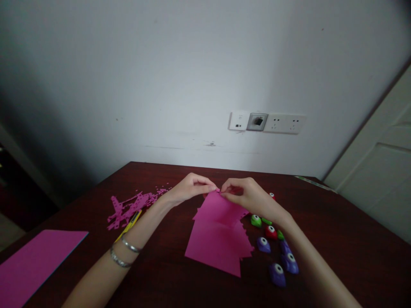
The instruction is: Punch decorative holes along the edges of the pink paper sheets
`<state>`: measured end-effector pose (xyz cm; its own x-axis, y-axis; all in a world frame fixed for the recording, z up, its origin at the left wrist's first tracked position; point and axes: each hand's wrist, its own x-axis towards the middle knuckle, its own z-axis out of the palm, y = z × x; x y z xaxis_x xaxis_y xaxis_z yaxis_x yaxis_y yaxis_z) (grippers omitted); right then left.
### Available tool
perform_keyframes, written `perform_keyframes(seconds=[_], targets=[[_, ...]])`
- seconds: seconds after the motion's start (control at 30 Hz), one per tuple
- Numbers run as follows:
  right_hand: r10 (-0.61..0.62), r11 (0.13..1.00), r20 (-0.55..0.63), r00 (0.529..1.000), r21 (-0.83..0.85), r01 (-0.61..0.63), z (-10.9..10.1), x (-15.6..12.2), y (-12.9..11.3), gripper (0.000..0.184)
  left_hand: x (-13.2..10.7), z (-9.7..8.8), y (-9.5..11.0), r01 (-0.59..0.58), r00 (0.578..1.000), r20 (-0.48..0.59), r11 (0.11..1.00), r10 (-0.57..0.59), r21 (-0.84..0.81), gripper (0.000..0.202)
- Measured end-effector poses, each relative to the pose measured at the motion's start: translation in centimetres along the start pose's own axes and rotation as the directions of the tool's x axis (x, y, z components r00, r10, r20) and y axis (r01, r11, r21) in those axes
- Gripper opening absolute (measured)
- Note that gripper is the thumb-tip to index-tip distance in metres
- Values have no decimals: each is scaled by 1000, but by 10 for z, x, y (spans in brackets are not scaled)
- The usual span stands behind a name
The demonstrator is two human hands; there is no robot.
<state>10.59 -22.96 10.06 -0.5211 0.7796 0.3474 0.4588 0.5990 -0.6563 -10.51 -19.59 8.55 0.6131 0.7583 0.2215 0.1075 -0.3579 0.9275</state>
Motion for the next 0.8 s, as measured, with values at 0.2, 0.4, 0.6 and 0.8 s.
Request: perform_keyframes(seconds=[0.2,0.4,0.6,0.8], targets=[[33,999,40,999,21,-34,0,-1,0,12,2,3,-7,40,999,-12,998,-40,-39,18],[69,997,34,997,42,-70,-1,-1,-8,15,0,4,-3,60,998,-25,993,-63,-99,18],[82,992,66,994,88,-88,-2,-3,-15,14,-1,4,-1,136,990,18,952,-137,-273,24],[99,991,104,990,82,-108,0,-4,-16,14,-1,4,-7,252,967,127,914,-222,-320,16]])
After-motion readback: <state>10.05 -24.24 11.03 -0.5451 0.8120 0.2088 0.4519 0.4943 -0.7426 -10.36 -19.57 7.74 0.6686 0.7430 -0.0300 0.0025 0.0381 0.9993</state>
